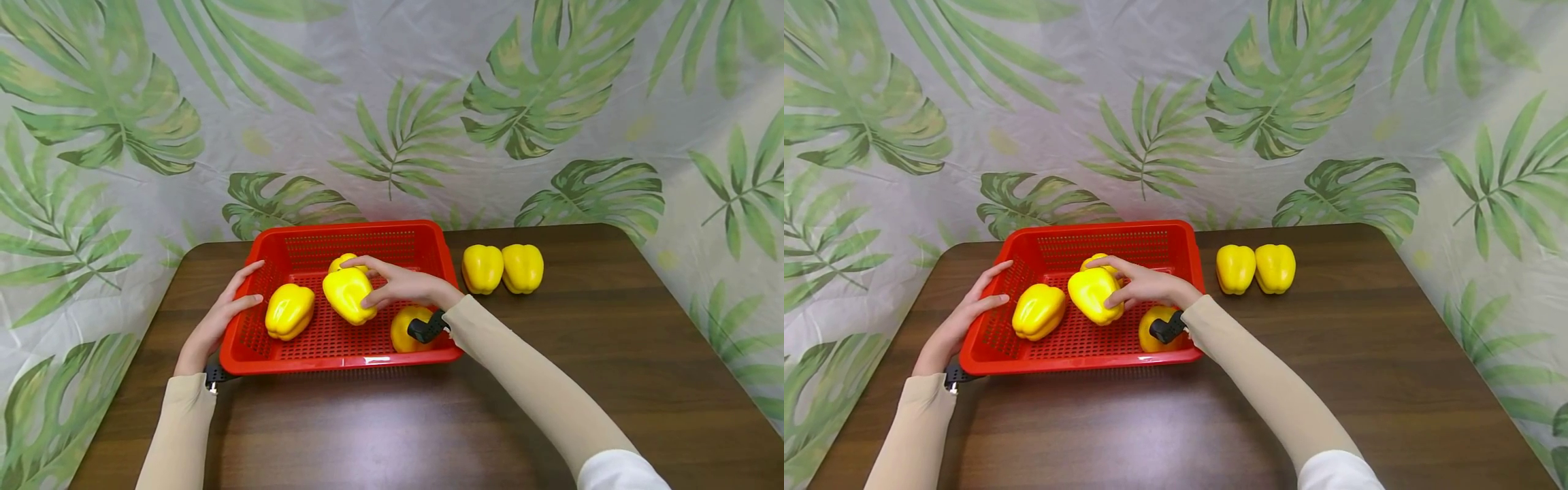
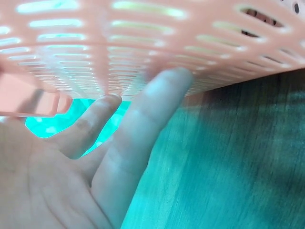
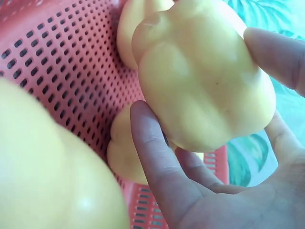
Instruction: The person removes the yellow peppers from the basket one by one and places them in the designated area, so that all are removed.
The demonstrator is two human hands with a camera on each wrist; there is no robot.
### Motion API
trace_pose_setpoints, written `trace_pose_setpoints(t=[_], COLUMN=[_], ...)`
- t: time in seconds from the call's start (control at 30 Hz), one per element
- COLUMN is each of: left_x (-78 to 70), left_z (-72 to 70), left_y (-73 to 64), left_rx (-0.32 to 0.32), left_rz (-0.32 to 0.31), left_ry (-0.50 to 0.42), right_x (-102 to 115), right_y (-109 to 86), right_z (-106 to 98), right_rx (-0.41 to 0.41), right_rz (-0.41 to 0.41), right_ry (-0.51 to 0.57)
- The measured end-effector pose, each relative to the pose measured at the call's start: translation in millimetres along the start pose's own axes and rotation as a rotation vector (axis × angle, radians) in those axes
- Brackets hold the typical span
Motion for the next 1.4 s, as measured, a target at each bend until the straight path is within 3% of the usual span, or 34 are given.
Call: trace_pose_setpoints(t=[0.47, 1.4], left_x=[0.8, 0.9], left_z=[-0.6, -0.2], left_y=[0.6, 0.9], left_rx=[-0.001, -0.003], left_rz=[0.009, -0.005], left_ry=[0.011, 0.013], right_x=[0.6, 0.4], right_y=[-20.8, -73.8], right_z=[-24.2, -73.3], right_rx=[-0.055, -0.204], right_rz=[-0.063, -0.075], right_ry=[0.0, 0.056])
Point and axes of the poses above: each hand's wrist, its own y-axis towards the middle knuckle, its own z-axis out of the palm, x = y × z, the point moved 7 cm from there along y, towards the middle knuckle
